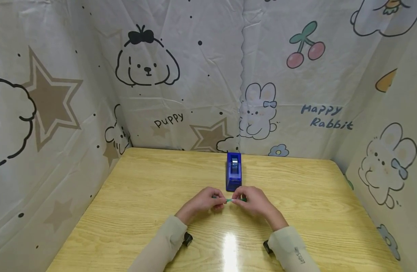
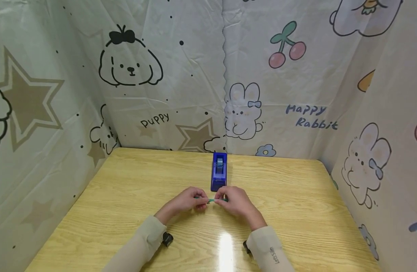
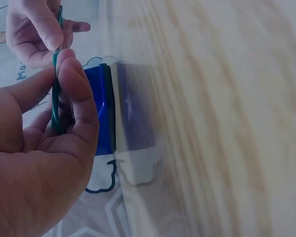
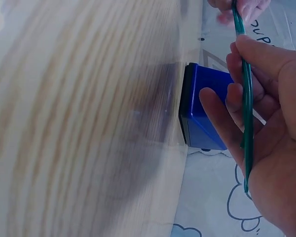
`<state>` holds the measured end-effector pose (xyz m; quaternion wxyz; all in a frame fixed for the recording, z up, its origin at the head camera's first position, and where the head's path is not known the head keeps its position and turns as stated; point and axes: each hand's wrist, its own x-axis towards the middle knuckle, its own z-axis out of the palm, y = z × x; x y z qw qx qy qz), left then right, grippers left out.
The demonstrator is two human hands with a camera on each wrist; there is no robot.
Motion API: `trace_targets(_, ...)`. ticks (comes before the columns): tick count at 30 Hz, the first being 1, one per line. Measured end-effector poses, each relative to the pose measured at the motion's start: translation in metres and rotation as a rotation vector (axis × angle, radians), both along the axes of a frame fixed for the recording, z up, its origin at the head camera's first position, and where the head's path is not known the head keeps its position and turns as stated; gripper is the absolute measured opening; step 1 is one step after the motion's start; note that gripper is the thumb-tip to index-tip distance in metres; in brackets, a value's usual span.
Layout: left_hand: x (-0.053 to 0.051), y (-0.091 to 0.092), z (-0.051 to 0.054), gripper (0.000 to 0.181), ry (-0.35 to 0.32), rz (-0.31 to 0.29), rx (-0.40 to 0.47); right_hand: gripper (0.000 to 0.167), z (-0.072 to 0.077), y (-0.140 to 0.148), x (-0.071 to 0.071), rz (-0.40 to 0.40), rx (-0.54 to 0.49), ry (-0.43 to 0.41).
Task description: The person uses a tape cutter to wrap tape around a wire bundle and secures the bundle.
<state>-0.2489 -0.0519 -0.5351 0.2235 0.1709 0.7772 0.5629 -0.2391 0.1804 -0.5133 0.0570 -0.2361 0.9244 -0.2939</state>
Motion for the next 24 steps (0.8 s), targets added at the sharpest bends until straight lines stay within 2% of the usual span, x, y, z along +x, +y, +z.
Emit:
trace_targets(4,0.0008,0.0,0.0014,0.019,0.023,-0.023,-0.004,0.009,-0.0002,-0.0005,0.0009,-0.008,0.0,-0.001)
trace_targets(15,0.0014,0.001,0.0059,0.019,0.06,-0.009,-0.007,0.009,-0.0003,0.0004,0.0002,-0.038,-0.049,-0.054)
trace_targets(24,0.0008,-0.0007,0.004,0.021,0.072,-0.002,-0.023,0.006,-0.0009,0.0026,-0.0011,-0.051,-0.078,-0.066)
